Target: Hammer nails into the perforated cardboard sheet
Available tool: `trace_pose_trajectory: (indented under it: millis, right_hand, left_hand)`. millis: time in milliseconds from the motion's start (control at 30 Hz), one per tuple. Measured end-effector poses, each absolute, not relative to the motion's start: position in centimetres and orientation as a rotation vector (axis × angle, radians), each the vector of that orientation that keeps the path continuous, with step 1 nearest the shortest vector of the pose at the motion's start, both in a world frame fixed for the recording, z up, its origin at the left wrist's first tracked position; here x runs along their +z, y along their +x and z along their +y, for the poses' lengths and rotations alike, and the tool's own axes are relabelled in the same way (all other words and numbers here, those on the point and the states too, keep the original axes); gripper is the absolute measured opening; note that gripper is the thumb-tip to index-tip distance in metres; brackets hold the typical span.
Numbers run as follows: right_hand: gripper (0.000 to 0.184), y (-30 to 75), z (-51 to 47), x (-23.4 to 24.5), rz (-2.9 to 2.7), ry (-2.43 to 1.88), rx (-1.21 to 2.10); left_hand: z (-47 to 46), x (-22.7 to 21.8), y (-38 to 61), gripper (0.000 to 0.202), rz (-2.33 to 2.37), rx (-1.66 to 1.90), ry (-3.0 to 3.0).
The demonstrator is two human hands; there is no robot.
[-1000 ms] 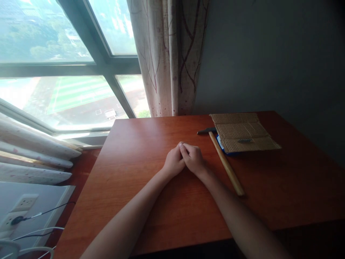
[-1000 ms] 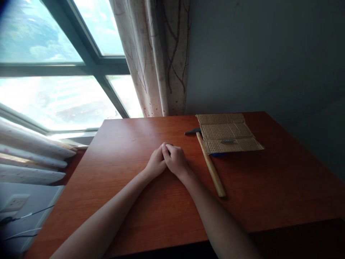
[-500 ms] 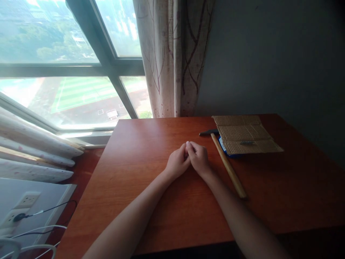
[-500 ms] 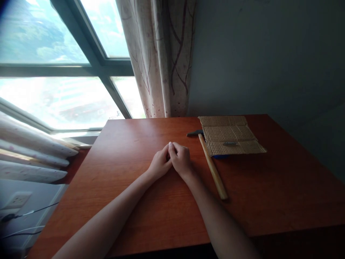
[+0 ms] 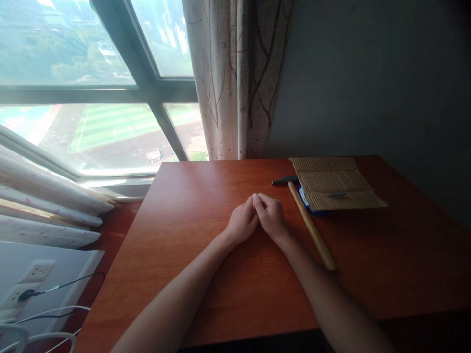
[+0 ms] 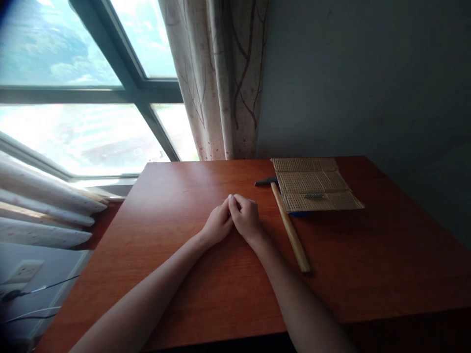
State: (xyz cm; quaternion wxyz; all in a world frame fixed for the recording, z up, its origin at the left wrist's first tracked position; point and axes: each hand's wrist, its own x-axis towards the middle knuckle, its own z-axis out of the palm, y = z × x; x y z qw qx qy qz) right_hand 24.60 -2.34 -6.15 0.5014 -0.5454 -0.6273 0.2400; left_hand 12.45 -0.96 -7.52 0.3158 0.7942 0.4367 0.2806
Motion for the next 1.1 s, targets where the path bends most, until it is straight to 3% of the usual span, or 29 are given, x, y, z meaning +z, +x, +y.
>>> trace_pose_trajectory:
  millis: [300,733,967,1100]
  right_hand:
    - [0.043,25.29,-2.03,-5.83,-1.497,-1.298,0.621]
    - [0.044,25.23,-2.28,-5.66,-1.515,-1.331,0.607]
    - [0.041,25.3,-2.34,-5.78,-1.644,-1.378,0.467]
    - [0.037,25.56,-2.65,-5.72,-1.796,-1.427,0.263]
  left_hand:
    - [-1.04,-7.59,12.46,0.012,1.098,0.693,2.186]
    - [-0.97,-7.96,12.37,0.03,1.064,0.68,2.169]
    - [-0.98,-7.76,12.62,0.031,1.11,0.65,2.211]
    - [-1.04,-7.69,12.79,0.022,1.123,0.624,2.251]
